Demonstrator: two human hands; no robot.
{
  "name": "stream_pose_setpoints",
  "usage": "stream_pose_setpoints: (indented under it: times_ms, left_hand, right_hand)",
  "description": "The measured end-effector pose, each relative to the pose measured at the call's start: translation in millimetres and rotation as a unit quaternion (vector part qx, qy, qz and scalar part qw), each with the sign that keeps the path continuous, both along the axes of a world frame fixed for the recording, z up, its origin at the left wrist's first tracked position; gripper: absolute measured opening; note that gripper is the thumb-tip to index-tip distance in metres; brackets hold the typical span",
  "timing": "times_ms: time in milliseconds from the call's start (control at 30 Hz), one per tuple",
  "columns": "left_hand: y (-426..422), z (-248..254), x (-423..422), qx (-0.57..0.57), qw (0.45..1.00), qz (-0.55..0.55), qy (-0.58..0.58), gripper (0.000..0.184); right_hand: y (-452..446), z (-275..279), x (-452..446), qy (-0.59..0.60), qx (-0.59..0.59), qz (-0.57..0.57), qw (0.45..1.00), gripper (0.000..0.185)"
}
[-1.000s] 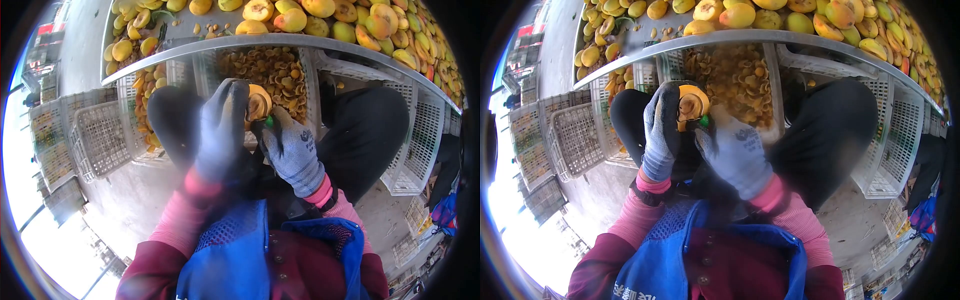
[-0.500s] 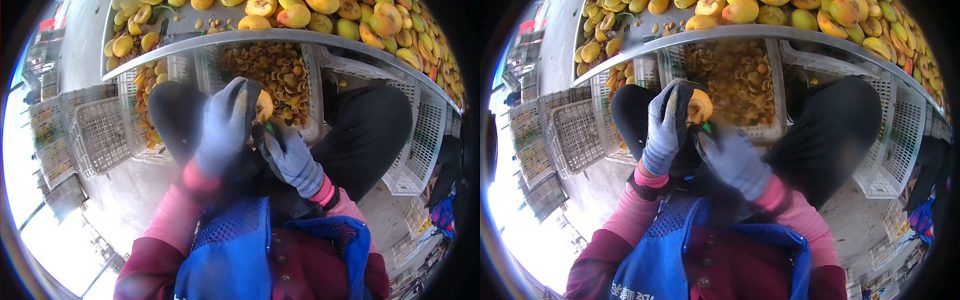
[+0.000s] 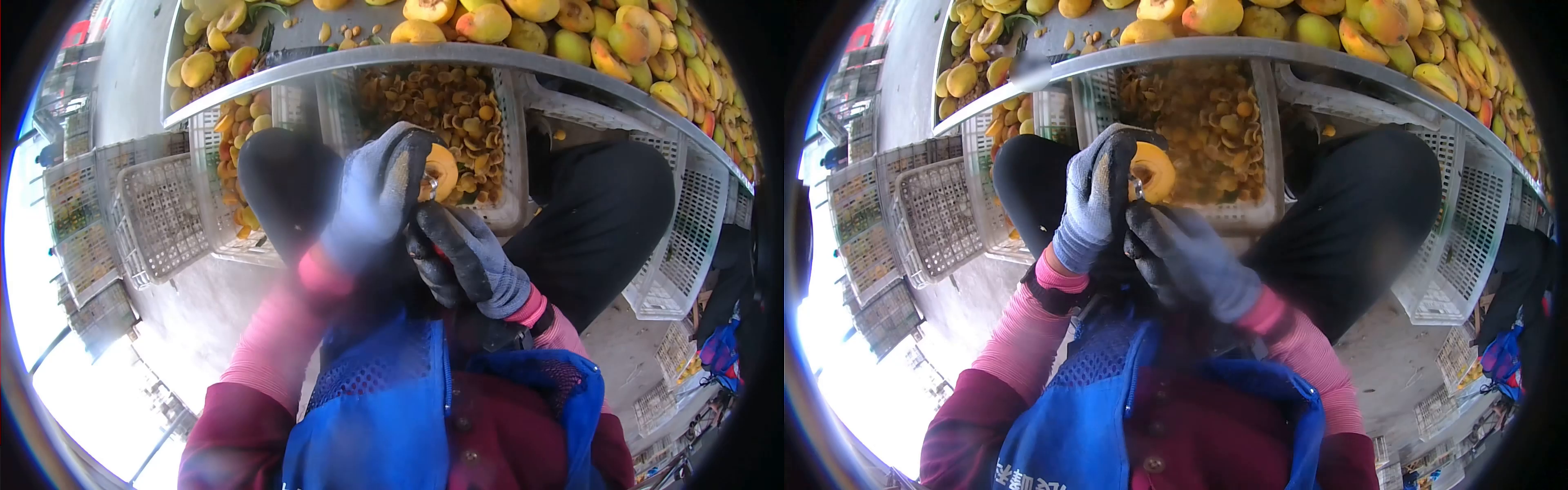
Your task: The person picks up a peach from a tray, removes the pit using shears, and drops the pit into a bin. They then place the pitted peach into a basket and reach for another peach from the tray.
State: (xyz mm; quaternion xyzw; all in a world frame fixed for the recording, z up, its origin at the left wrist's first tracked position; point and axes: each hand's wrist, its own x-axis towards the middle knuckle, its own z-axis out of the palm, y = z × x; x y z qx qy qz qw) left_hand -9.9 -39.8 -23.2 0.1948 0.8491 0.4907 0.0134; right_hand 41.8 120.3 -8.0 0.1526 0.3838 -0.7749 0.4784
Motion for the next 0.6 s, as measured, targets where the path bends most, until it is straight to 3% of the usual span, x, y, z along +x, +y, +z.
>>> stream_pose_setpoints:
  times_ms: [100,233,333,400,467,500,533,567,600]
  left_hand:
    - [-5.7,-16.8,-2.4,-0.078,0.979,-0.014,0.186,0.025]
    - [-4.7,-7.5,-0.3,0.080,0.991,-0.016,-0.102,0.023]
    - [-0.4,-13.2,16.7,0.034,0.999,0.016,0.029,0.020]
    - [6.1,-17.5,12.2,0.183,0.974,0.032,-0.127,0.029]
    - [8.1,-36.1,20.0,0.031,0.994,0.100,0.038,0.033]
    - [3.8,-41.6,22.8,0.141,0.966,0.134,-0.173,0.036]
    - [0.1,-45.0,24.5,0.248,0.876,0.213,-0.354,0.045]
    - [-1.1,-47.4,27.2,0.327,0.794,0.307,-0.410,0.043]
    - [-9.1,-40.3,24.7,0.354,0.780,0.295,-0.423,0.043]
  right_hand:
    - [-1.8,-0.4,-5.3,-0.114,-0.137,-0.037,0.983,0.036]
    - [-0.9,-20.7,1.8,-0.188,-0.300,-0.043,0.934,0.043]
    - [-2.4,-26.1,5.0,-0.252,-0.385,-0.045,0.887,0.044]
    - [-2.6,-26.7,6.1,-0.231,-0.441,-0.040,0.867,0.045]
    - [-1.0,-26.9,6.8,-0.145,-0.503,-0.026,0.851,0.045]
    - [1.2,-26.6,-4.6,-0.086,-0.573,-0.007,0.815,0.045]
    - [6.4,-31.0,-5.3,-0.102,-0.563,-0.034,0.820,0.044]
    - [10.8,-37.5,-4.4,-0.117,-0.551,-0.065,0.824,0.043]
    - [9.0,-45.0,-4.4,-0.130,-0.484,-0.102,0.859,0.041]
